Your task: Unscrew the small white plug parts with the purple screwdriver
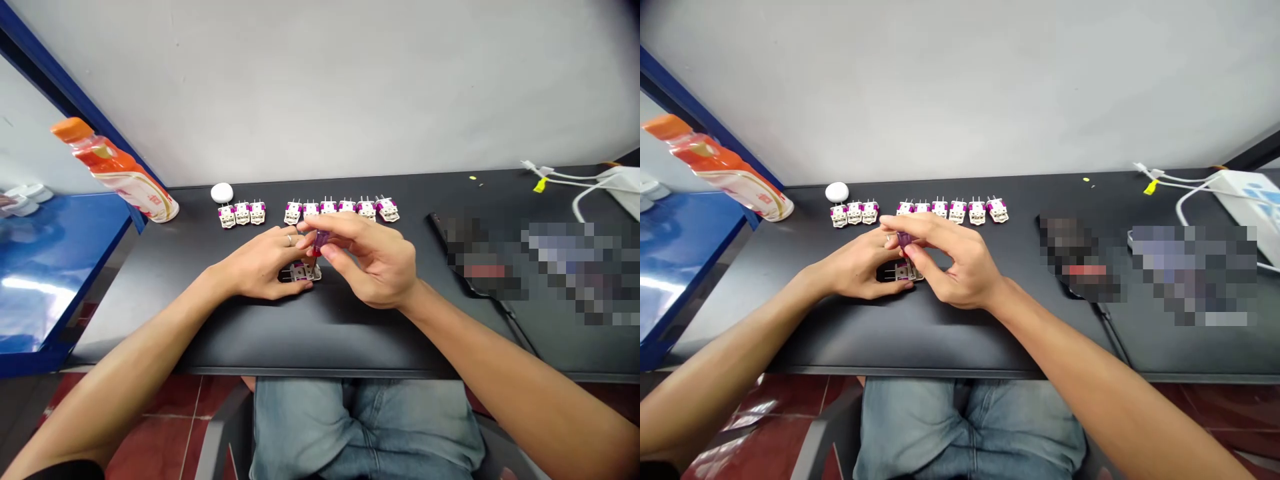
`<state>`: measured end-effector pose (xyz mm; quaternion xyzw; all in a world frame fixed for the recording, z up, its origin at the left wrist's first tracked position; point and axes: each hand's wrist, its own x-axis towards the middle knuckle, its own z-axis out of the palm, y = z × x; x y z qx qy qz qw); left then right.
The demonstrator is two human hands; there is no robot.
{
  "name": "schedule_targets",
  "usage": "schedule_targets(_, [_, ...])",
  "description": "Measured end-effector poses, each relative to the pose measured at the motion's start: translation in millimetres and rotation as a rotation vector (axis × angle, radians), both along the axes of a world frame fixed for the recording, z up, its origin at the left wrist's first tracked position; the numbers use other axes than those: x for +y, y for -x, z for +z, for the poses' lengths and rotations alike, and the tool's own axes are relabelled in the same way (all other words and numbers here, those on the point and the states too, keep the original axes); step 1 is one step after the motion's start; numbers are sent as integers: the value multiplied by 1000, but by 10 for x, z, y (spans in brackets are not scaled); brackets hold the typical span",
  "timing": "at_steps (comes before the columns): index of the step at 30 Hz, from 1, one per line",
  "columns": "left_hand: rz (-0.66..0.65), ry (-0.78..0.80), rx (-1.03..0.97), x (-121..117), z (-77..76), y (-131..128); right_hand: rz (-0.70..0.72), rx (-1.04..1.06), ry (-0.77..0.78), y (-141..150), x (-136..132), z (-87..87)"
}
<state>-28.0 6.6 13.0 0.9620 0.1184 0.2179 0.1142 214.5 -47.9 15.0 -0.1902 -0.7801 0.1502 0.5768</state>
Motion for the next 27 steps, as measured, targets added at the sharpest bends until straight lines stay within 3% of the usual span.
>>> schedule_targets(5, [2,29,37,-1,2,8,-65,6,-107,-13,14,1])
schedule_targets(11, [17,1,22,-1,-6,16,57,22,99,-2,-11,-11])
schedule_targets(15, [-9,-4,25,0,3,4,27,16,-36,-6,6,-19])
schedule_targets(20, [-3,-48,-19,1,4,-2,110,-6,108,-17,-3,-18])
schedule_targets(25, [-7,-13,26,2,4,8,17,11,-39,-17,-2,10])
schedule_targets(27, [3,-29,7,6,-5,9,42,20,2,-12,-6,10])
